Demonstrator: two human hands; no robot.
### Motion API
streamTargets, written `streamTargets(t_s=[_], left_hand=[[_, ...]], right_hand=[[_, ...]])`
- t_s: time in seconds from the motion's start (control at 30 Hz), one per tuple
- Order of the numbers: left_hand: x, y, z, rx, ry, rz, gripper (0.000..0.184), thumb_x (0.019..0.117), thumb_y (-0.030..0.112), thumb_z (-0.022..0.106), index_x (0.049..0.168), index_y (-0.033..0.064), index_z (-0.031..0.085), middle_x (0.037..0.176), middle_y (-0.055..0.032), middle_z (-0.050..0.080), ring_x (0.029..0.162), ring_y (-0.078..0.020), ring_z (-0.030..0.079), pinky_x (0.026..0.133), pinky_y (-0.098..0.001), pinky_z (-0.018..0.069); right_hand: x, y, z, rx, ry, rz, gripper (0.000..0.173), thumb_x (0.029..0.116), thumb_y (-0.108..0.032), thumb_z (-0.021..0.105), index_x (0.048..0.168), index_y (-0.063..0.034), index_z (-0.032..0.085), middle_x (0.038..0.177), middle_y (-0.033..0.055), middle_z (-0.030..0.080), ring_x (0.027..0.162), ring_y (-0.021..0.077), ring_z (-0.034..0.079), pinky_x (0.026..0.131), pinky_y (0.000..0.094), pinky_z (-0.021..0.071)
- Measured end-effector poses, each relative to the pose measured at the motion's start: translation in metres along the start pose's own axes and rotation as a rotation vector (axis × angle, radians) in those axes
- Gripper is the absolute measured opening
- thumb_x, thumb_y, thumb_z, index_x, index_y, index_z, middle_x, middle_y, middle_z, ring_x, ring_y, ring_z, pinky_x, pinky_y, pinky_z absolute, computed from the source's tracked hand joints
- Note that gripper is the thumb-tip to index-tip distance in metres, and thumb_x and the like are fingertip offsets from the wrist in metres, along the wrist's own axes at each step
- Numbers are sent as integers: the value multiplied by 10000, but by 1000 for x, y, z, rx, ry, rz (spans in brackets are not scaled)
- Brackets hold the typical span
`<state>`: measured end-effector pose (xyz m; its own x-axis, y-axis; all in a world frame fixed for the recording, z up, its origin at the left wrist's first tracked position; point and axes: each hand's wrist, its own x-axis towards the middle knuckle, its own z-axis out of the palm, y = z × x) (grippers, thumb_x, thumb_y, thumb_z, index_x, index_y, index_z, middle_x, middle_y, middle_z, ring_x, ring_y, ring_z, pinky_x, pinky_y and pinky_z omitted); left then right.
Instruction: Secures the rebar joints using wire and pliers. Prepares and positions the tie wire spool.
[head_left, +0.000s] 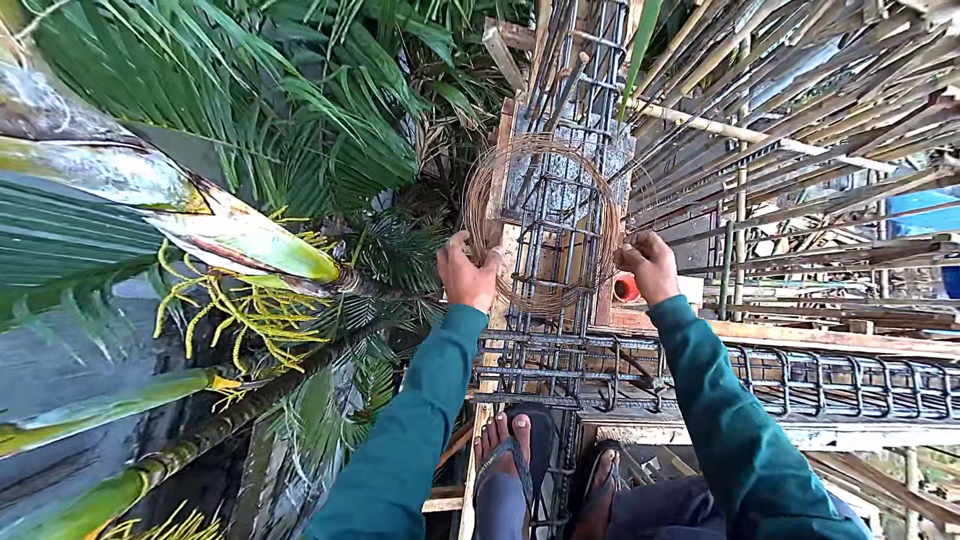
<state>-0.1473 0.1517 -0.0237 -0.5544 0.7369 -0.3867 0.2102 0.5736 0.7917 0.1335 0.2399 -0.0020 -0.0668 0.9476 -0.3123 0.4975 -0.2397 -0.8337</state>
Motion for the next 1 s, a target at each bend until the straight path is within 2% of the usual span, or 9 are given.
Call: streamTargets(t_s=[0.13,0.3,0.37,0.43,0.53,0.7,0.83,0.9,1.0], left_hand=[[-9,9,-22,-12,25,36,512,946,325,747,1322,10,602,1377,-254,542,1247,-385,552,1046,-545,458],[3,1,-43,-111,-67,24,300,1057,239,581,1220,-1,659,1059,-189,688,936,-294,667,877,-512,531],[7,0,-42,-158,-80,-3,290,1081,227,532,1213,6,664,1031,-163,685,897,-243,667,847,-456,550],[11,3,-40,-129,-63,28,339,1062,231,567,1306,4,627,1185,-222,672,1057,-318,669,939,-515,533],[17,12,-32,-26,-49,141,673,985,252,677,1554,32,391,1519,-316,425,1397,-467,443,1136,-631,377],[34,-11,-5,-193,-51,-6,808,1047,465,528,1626,20,184,1598,-300,340,1474,-428,372,1202,-575,319],[35,-31,19,-542,-229,-319,739,1072,618,314,1553,59,365,1338,-229,625,1122,-342,669,932,-510,552],[36,-31,23,-757,-247,-411,759,1052,669,275,1481,64,437,1172,-174,685,953,-280,702,826,-441,580],[32,-27,16,-800,-270,-394,668,1065,645,236,1380,114,491,891,-35,627,702,-172,646,689,-391,594]], right_hand=[[-3,-13,-3,91,16,47,223,1070,-119,533,1236,20,583,1013,153,707,869,202,720,787,389,614],[7,-48,-15,37,-24,-30,284,1071,-165,529,1264,18,630,1089,153,710,949,213,703,844,411,587],[16,-63,-18,12,-22,-76,318,1092,-215,493,1255,18,636,1008,133,706,864,187,700,800,386,593],[26,-81,-15,-70,-70,-133,350,1097,-256,478,1233,20,645,915,108,661,747,160,644,738,376,578],[38,-108,-3,-328,-228,-167,377,1094,-319,487,1151,14,655,919,163,660,745,248,641,743,488,551],[50,-91,7,-171,56,-61,434,1086,-402,469,992,-18,648,836,83,570,688,182,520,660,429,465],[38,-75,37,-281,-12,-59,474,1088,-409,454,1062,-3,698,925,166,661,881,298,629,834,564,488],[41,-93,47,-426,-97,-75,466,1084,-401,462,994,-7,694,916,183,669,898,334,649,834,593,484],[69,-115,20,-414,21,-28,395,1043,-346,541,1053,-1,733,1030,209,704,995,344,669,895,609,496]])
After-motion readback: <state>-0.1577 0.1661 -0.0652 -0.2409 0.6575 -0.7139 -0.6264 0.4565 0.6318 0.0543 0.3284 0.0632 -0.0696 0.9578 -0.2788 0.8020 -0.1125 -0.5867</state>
